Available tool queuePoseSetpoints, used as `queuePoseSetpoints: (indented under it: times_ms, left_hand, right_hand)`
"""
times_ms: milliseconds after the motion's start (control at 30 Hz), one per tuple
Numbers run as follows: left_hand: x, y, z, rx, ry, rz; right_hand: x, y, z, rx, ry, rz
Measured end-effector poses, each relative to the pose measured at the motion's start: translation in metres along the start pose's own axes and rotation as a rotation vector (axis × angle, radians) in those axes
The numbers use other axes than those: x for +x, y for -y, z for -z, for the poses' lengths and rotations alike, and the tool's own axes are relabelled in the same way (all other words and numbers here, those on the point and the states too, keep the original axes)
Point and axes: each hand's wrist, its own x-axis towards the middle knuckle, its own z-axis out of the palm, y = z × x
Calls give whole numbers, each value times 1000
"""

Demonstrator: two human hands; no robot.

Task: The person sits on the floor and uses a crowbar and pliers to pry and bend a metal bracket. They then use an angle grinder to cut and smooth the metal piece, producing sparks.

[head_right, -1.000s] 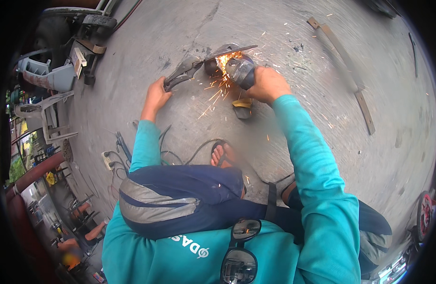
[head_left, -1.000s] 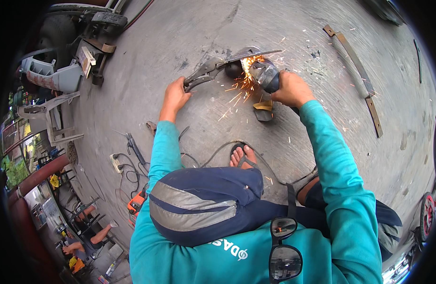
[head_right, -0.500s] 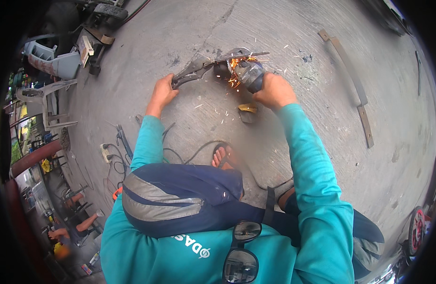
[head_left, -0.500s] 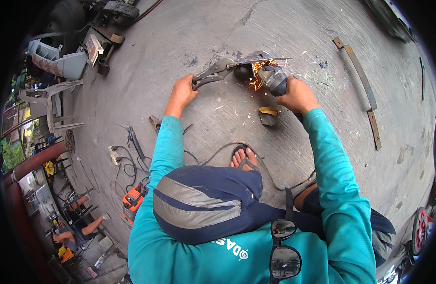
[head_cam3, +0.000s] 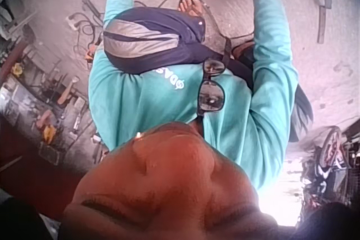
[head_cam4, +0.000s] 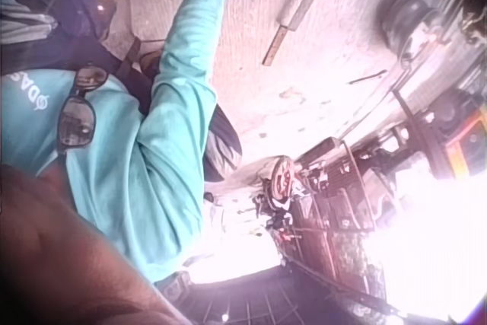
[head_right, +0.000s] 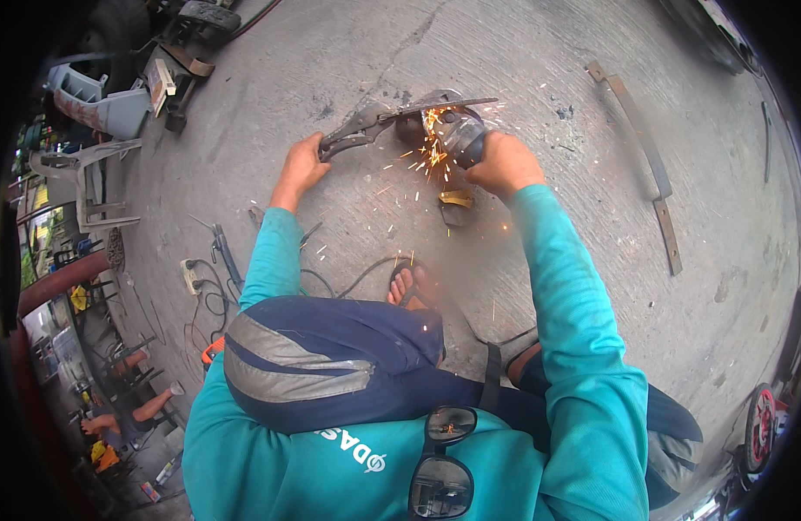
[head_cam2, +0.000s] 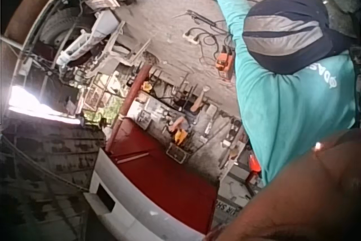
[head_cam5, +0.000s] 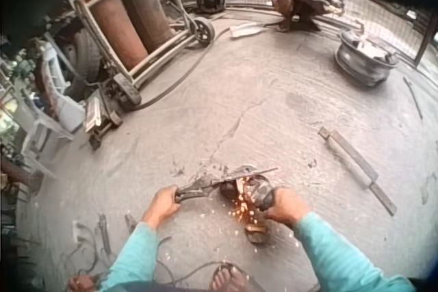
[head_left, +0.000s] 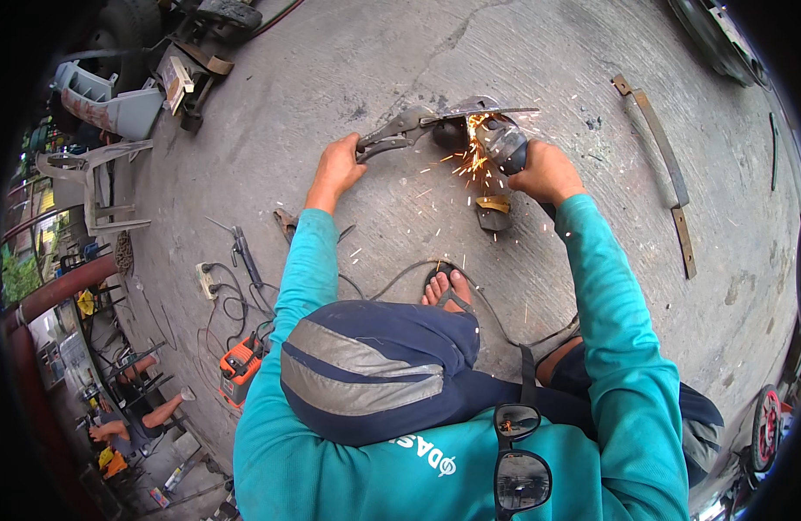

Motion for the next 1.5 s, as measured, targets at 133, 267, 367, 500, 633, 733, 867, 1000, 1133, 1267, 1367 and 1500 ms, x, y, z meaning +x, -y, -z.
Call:
queuePoseSetpoints:
  times_ms: [133, 267, 367, 500, 633, 733, 867, 1000, 1133, 1267, 1367, 1500]
  left_hand:
    - [-2, 3, 0, -11, -7, 6]
    - [2, -4, 1, -17, -6, -1]
    - [3, -3, 0, -16, -8, -12]
    - [3, 4, -3, -21, -17, -25]
    - [-1, 3, -4, -36, -102, 14]
    - [1, -6, -5, 7, -170, 10]
    - [5, 4, -10, 39, -187, -37]
    - [7, 9, -12, 44, -191, -82]
    - [12, 10, -15, 34, -182, -66]
    - [17, 14, -12, 36, -173, -65]
    - [20, 15, -12, 42, -168, -71]
    - [20, 17, -13, 54, -185, -84]
  right_hand:
    - [2, -1, -1, 58, -12, -12]
    - [19, -26, -9, 170, 53, 2]
    - [24, -36, -14, 224, 65, 46]
    - [10, -35, -15, 149, -19, 61]
    - [-14, -19, 1, 104, -13, 34]
    - [-17, -20, 7, 51, -12, 21]
    - [-10, -13, 12, -7, 21, 36]
    - [1, -12, 10, -14, 39, 64]
    - [15, -21, 1, -2, 43, 101]
    - [17, -18, 7, -31, 101, 100]
    - [19, -27, 2, -14, 77, 135]
    - [17, -30, -1, 0, 49, 179]
